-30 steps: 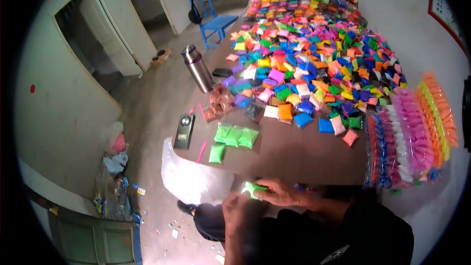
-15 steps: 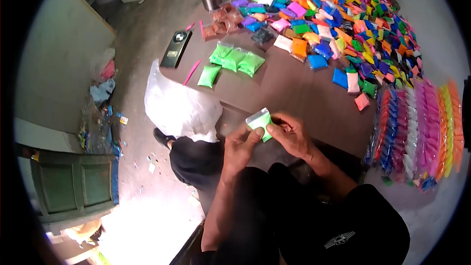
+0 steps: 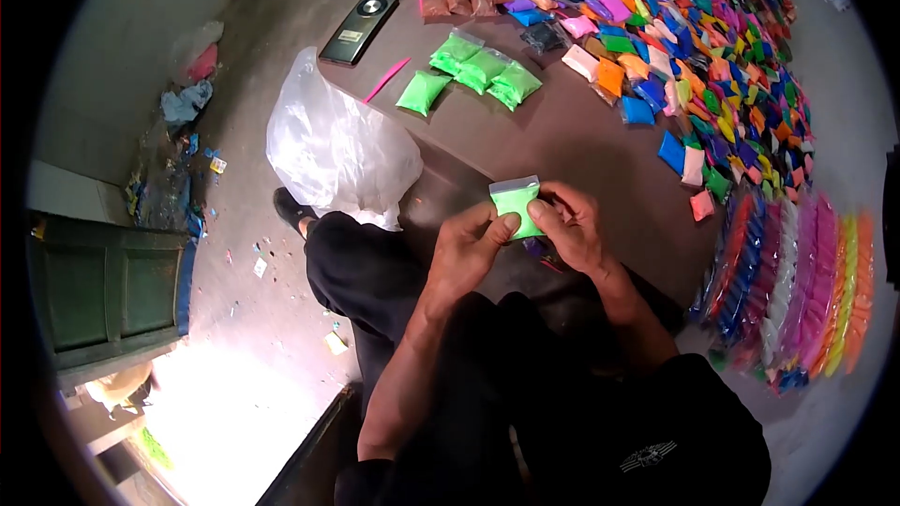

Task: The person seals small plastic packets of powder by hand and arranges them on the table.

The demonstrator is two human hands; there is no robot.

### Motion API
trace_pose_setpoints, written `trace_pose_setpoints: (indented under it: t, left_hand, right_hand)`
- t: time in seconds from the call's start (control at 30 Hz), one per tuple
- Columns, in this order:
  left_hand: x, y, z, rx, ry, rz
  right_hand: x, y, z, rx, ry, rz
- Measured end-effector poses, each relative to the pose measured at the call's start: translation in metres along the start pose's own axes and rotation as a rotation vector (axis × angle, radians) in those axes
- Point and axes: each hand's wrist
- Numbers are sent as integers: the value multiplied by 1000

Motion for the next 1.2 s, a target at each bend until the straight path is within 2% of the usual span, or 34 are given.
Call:
trace_pose_setpoints:
  t: [0.13, 0.37, 0.6, 0.67, 0.73, 0.87, 1.1, 1.2]
  left_hand:
    - [0, -2, 3, 19, -18, 20]
    - [-2, -12, 2, 146, -18, 1]
    - [-2, -6, 6, 21, 42, 84]
    - [-1, -10, 6, 34, -27, 60]
    - [0, -11, 11, 19, -12, 56]
    - [1, -13, 10, 29, -3, -19]
    - [5, -10, 8, 1, 3, 3]
    - [4, -17, 5, 90, -86, -107]
  right_hand:
    - [-3, 9, -7, 11, -79, 27]
    - [-6, 4, -12, 51, -37, -4]
    - [-8, 7, -3, 29, -80, 75]
    - [-8, 5, -6, -12, -86, 74]
    - [-8, 3, -14, -45, 8, 9]
    - [-7, 5, -11, -12, -41, 20]
    - [-7, 5, -12, 18, -36, 51]
    - [-7, 5, -11, 84, 10, 61]
Point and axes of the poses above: each hand's wrist, its own x-axis away from the middle knuckle, its own y-axis out of the back of the hand, z = x × y, and after that the axes turned 6 degrees about z, right-handed
